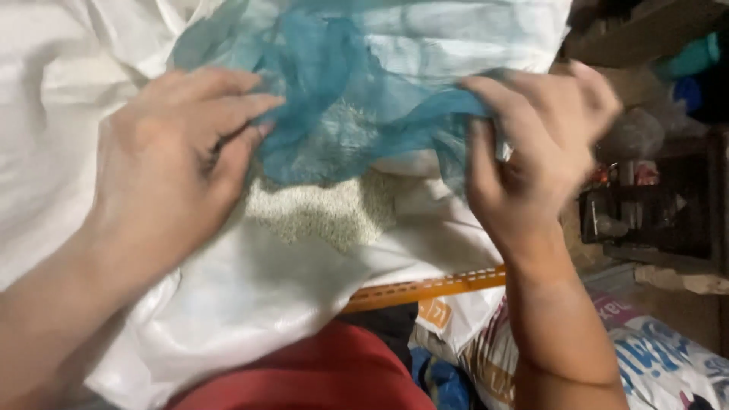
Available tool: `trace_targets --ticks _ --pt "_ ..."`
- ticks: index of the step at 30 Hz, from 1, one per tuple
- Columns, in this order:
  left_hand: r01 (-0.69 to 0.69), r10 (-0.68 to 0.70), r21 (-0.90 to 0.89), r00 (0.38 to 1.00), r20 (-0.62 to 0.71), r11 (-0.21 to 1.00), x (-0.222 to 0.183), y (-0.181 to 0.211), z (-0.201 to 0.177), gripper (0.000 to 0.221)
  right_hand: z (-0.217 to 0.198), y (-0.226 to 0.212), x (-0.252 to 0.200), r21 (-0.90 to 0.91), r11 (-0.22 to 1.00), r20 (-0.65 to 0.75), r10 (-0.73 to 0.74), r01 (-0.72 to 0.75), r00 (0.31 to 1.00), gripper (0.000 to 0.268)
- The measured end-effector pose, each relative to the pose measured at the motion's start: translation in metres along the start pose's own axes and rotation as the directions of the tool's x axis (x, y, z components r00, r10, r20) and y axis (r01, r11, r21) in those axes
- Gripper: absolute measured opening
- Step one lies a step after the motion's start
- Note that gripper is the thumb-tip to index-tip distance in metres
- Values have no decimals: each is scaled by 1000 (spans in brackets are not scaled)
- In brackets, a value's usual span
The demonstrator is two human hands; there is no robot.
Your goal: Sorting and cleaning grains by hand on a mesh cloth inside a large sack
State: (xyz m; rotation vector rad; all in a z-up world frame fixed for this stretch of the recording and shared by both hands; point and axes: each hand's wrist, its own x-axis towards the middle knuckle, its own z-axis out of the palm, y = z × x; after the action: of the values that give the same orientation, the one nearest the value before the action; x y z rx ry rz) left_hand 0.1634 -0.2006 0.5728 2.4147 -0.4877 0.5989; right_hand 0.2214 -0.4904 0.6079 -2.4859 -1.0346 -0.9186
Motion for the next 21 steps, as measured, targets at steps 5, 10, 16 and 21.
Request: trace_targets --ticks 5,10,16,21 --pt "-29 30 40 999 -17 999 2 -5 2 24 10 8 -7 27 1000 -79 15 -13 997 24" --pt "93 -111 136 986 125 986 -35 -20 13 22 4 0 -42 137 986 232 65 -99 970 25" --pt "218 -264 150 823 504 964 -76 -28 -2 26 -22 8 -81 331 837 567 193 -436 801 80" --pt "197 -327 291 789 520 936 -88 -27 -17 47 -35 -3 -74 133 845 444 417 -518 793 37"
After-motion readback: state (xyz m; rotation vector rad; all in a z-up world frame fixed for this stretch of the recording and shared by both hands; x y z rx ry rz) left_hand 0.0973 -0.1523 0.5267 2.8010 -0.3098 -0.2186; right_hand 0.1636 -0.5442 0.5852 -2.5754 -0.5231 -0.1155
